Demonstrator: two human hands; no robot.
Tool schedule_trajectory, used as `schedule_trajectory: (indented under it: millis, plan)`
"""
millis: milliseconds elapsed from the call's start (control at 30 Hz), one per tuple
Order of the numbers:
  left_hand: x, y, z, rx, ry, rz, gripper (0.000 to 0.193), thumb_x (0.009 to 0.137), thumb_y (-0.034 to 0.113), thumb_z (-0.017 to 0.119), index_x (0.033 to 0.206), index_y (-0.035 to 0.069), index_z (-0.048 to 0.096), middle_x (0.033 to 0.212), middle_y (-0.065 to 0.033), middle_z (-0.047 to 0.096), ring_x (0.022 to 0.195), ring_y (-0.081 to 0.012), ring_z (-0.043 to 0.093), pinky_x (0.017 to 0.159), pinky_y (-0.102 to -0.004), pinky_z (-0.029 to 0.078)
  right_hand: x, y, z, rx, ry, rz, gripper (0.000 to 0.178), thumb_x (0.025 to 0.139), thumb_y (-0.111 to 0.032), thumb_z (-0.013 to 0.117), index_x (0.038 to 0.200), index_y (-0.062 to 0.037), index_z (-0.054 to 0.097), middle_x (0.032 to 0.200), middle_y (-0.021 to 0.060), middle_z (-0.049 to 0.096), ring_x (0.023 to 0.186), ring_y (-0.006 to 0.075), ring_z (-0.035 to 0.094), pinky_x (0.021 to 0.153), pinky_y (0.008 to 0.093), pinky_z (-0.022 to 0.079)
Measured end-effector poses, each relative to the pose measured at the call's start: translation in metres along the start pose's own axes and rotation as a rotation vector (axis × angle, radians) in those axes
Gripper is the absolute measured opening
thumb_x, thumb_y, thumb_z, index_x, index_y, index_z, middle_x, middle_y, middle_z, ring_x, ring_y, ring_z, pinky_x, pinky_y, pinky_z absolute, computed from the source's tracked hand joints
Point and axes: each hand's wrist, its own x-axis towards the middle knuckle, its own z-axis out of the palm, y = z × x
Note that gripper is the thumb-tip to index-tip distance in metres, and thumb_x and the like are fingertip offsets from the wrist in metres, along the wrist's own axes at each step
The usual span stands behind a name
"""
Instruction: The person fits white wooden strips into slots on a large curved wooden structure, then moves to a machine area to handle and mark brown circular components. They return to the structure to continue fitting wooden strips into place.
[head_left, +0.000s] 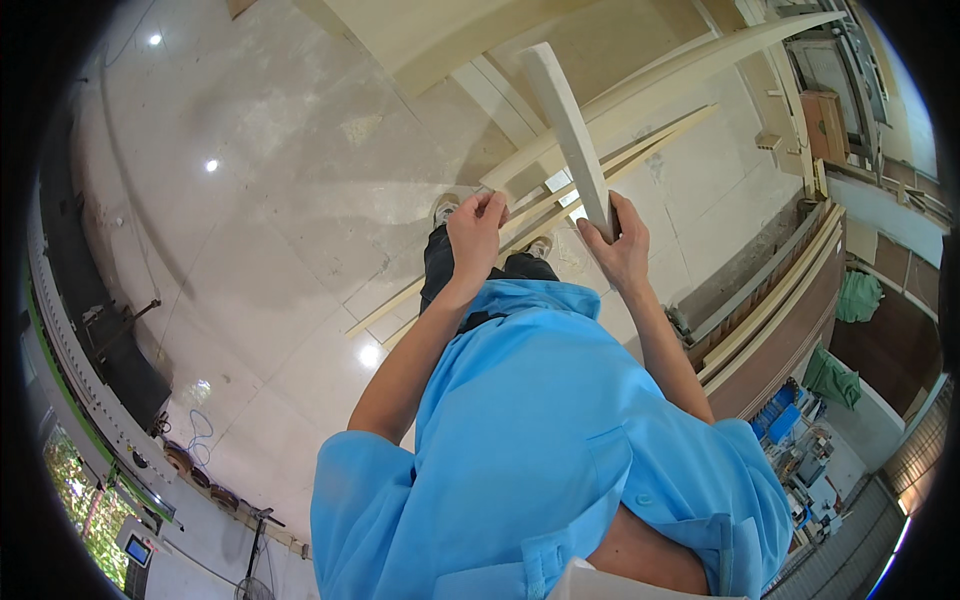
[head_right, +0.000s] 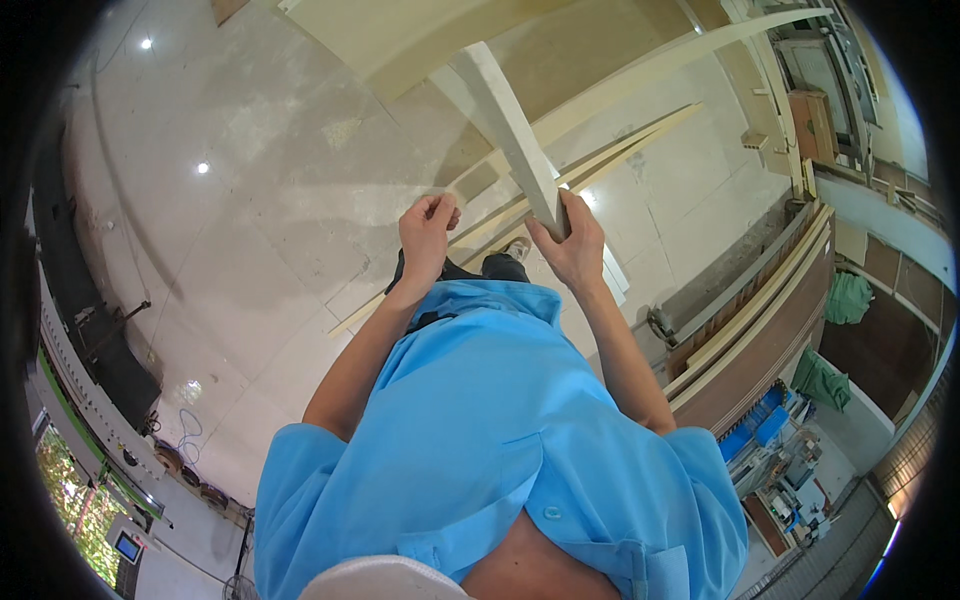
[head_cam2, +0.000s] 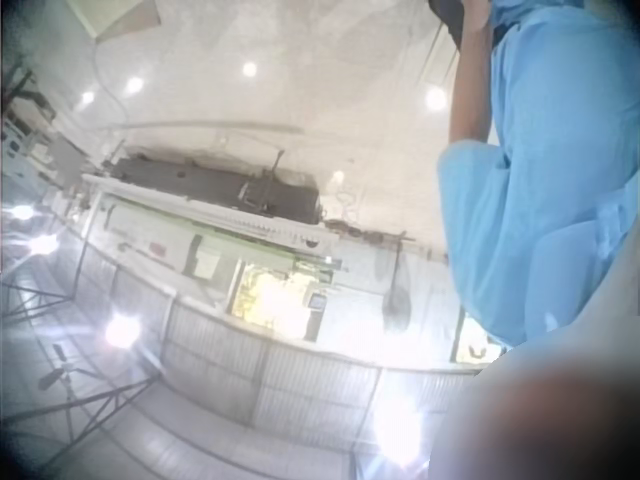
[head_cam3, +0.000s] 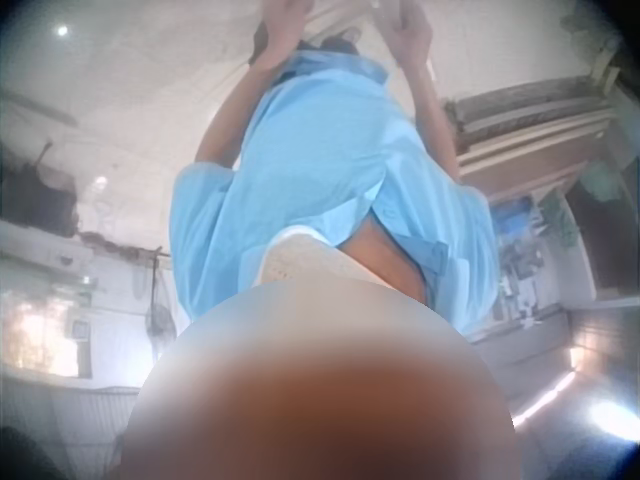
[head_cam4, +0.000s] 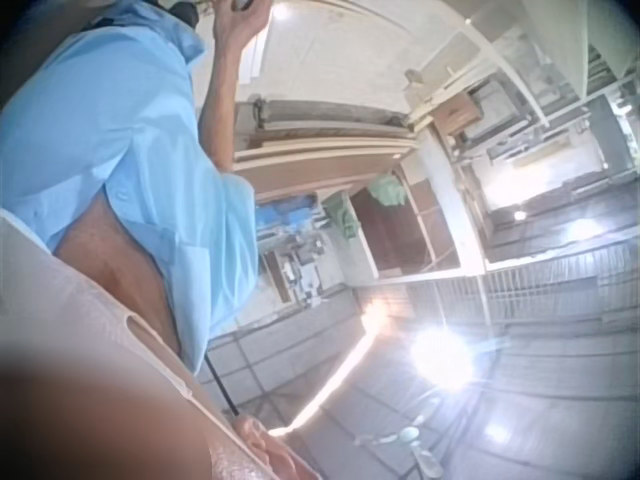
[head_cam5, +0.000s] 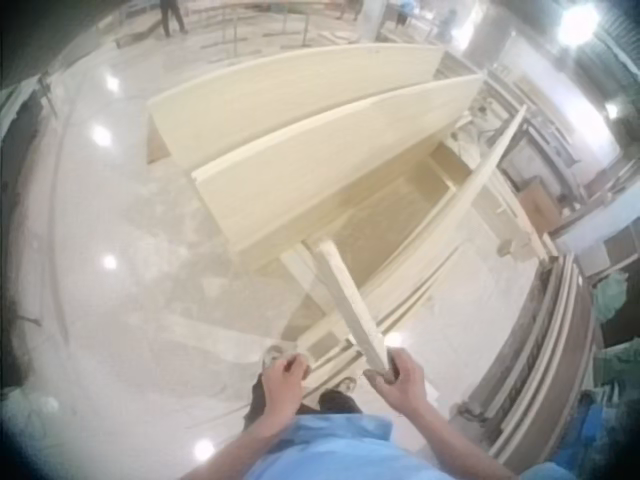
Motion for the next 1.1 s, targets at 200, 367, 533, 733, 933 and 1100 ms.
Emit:
schedule_trajectory:
  millis: [200,367,533,733,933,1100]
  plan:
    - [0.001,-0.005,0.005,-0.118,0.03,0.019,0.025,0.104,0.017,0.071,0.103,-0.008,0.073,0.08,-0.0044,0.071,0.072,-0.0094,0.063,0.068,-0.0263,0.051,0.007,0.012,0.014,-0.222,0.08,-0.152,0.058,0.089,-0.029,0.086,0.136,-0.0047,0.063,0.106,0.014,0.069,0.09,0.0292,0.071,0.077,0.0393,0.057]
    - [0.002,-0.009,0.006,-0.117,0.068,0.023,0.024,0.104,0.017,0.071,0.102,-0.007,0.073,0.079,-0.0029,0.068,0.071,-0.0086,0.061,0.066,-0.0258,0.049,0.006,0.011,0.021,-0.267,0.055,-0.158,0.058,0.089,-0.029,0.086,0.137,-0.0063,0.063,0.105,0.0145,0.069,0.089,0.032,0.069,0.078,0.0405,0.057]
    - [0.003,-0.013,0.005,-0.086,0.044,0.067,0.024,0.104,0.017,0.071,0.101,-0.007,0.072,0.079,-0.0025,0.068,0.07,-0.0083,0.059,0.066,-0.0254,0.048,0.001,0.004,0.018,-0.186,0.081,-0.138,0.058,0.088,-0.028,0.087,0.138,-0.0075,0.064,0.102,0.0139,0.068,0.087,0.0305,0.069,0.076,0.0403,0.057]
    - [0.001,-0.009,0.004,-0.01,0.055,0.094,0.023,0.105,0.017,0.07,0.103,-0.007,0.073,0.079,-0.0033,0.069,0.071,-0.0088,0.06,0.067,-0.0262,0.049,-0.004,0.001,0.02,-0.193,0.071,-0.123,0.059,0.088,-0.027,0.088,0.137,-0.0051,0.065,0.1,0.0131,0.067,0.082,0.0272,0.068,0.073,0.0383,0.056]
    - [-0.007,-0.003,0.005,0.055,0.094,0.175,0.023,0.105,0.015,0.069,0.105,-0.007,0.073,0.08,-0.0042,0.07,0.073,-0.0094,0.063,0.069,-0.0262,0.051,-0.004,-0.001,0.02,-0.195,0.08,-0.136,0.059,0.087,-0.027,0.088,0.138,-0.0046,0.065,0.099,0.0134,0.067,0.081,0.0268,0.068,0.071,0.0384,0.056]
    - [-0.005,-0.001,0.004,0.005,0.08,0.144,0.021,0.105,0.015,0.069,0.104,-0.006,0.073,0.082,-0.0038,0.071,0.072,-0.0097,0.063,0.069,-0.0257,0.052,-0.004,-0.005,0.025,-0.108,0.071,-0.128,0.059,0.088,-0.026,0.088,0.138,-0.0053,0.066,0.1,0.0143,0.068,0.082,0.0276,0.068,0.072,0.039,0.056]
